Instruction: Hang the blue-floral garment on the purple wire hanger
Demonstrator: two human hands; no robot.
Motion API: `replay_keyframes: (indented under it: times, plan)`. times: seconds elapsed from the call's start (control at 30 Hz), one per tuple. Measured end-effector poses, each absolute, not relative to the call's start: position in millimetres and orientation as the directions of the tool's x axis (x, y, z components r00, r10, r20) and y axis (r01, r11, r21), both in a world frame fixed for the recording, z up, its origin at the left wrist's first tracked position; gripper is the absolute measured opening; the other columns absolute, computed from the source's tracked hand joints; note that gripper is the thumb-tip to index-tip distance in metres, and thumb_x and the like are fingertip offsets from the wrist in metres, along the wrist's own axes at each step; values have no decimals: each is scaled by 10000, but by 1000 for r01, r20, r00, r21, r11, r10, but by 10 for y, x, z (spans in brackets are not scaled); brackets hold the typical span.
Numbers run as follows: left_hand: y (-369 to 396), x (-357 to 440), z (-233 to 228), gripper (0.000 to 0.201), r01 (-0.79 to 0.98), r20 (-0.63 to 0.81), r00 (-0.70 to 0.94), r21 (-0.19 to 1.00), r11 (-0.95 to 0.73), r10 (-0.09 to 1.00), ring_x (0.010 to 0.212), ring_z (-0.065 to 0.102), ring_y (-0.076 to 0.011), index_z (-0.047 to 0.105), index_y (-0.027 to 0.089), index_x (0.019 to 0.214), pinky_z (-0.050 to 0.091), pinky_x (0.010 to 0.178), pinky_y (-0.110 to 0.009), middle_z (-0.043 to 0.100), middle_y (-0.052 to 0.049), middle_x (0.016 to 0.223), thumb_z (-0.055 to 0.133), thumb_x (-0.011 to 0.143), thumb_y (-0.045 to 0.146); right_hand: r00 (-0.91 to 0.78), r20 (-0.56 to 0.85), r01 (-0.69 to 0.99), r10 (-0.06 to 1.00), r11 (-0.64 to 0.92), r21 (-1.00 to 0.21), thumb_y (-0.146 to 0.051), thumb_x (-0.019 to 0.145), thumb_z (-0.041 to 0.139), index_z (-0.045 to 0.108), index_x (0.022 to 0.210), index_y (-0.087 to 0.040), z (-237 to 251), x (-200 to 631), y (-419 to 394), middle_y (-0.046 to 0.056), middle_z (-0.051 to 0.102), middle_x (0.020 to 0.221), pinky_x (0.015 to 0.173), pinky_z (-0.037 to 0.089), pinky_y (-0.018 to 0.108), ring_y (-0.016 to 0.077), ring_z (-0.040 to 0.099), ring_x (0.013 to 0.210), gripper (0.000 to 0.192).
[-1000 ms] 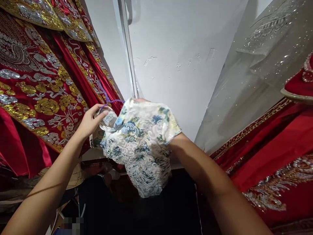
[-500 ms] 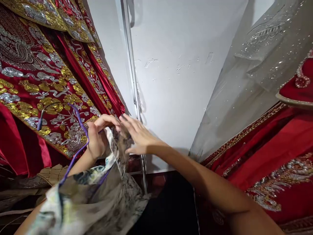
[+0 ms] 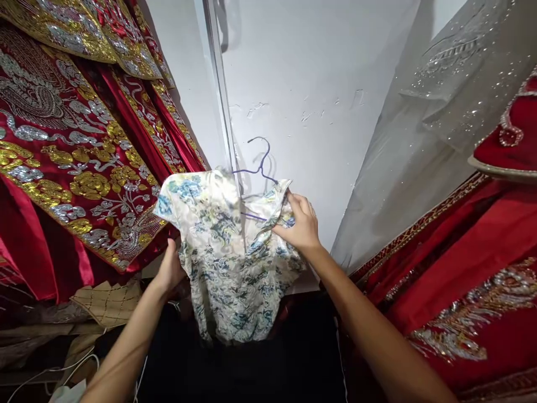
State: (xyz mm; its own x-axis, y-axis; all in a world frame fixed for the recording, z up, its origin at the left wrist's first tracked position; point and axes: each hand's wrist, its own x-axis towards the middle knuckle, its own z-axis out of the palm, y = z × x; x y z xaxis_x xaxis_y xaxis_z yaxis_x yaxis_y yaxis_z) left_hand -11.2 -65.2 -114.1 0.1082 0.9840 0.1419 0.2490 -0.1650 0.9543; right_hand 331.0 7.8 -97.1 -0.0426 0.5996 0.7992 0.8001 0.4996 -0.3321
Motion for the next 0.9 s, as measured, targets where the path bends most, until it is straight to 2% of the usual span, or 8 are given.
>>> replay_keyframes:
  times: [0.07,0.17,0.3,0.47,0.57,0.63,0.73,0.9]
  plan:
    - [-706,-34,-1524,754,61,82,-13,995,-81,997,1370,534,-311,568,202,1365,468,1113,-488,682,-140,1320,332,920,763,-74,789,798,610,511,-320,-405,702,740,443,1499,-233,-890,3268,46,148,533,1372,1028,459,506,383,529,1239,868]
    - [-799,188,-1926,715,-272,16,-187,960,-67,982,1396,508,-308,528,219,1414,415,1174,-439,650,-115,1380,735,805,530,-141,768,774,624,554,-308,-357,706,712,400,1544,-279,-721,3117,-74,114,536,1400,1024,458,523,374,528,1253,898]
    - [-975,404,-2192,625,-571,-191,-148,817,74,970,1357,550,-315,617,203,1333,380,1199,-446,684,-111,1333,829,755,315,-201,740,754,642,584,-302,-344,716,703,359,1574,-320,-484,2982,-273,86,539,1415,1039,444,533,360,530,1260,924]
    - [-1296,425,-2474,651,-627,-274,-115,765,144,955,1360,547,-301,601,224,1372,363,1208,-453,675,-105,1350,831,764,259,-280,690,709,667,628,-320,-360,759,729,465,1514,-339,-432,3009,-540,61,466,1542,1146,319,593,396,402,1405,801]
    - [-1495,484,-2625,659,-658,-353,-108,727,199,929,1356,551,-305,601,209,1377,374,1201,-442,664,-127,1361,835,769,305,-200,753,511,627,722,-467,-365,835,708,602,1395,-283,-809,2909,-806,71,557,1478,1206,251,559,368,396,1435,575]
    - [-1590,574,-2685,663,-665,-357,-116,721,195,927,1379,527,-307,604,217,1376,364,1207,-438,635,-131,1401,823,780,407,60,734,317,676,685,-656,-349,907,636,674,1257,-235,-1227,2735,-1014,102,668,1312,1142,364,499,330,537,1312,371]
    - [-1659,736,-2680,749,-585,-268,-109,796,156,957,1411,483,-340,607,212,1377,326,1223,-475,604,-139,1436,846,724,489,331,396,143,857,369,-918,-433,927,602,672,883,-189,-1853,2421,-1231,76,696,871,779,504,375,255,644,838,257]
    - [-1683,900,-2479,734,-368,-79,-133,930,24,988,1420,464,-353,600,185,1378,281,1235,-495,613,-142,1419,840,726,422,-75,124,130,990,133,-983,-568,930,541,519,673,-193,-2193,2207,-1195,12,546,650,625,387,294,178,501,664,455]
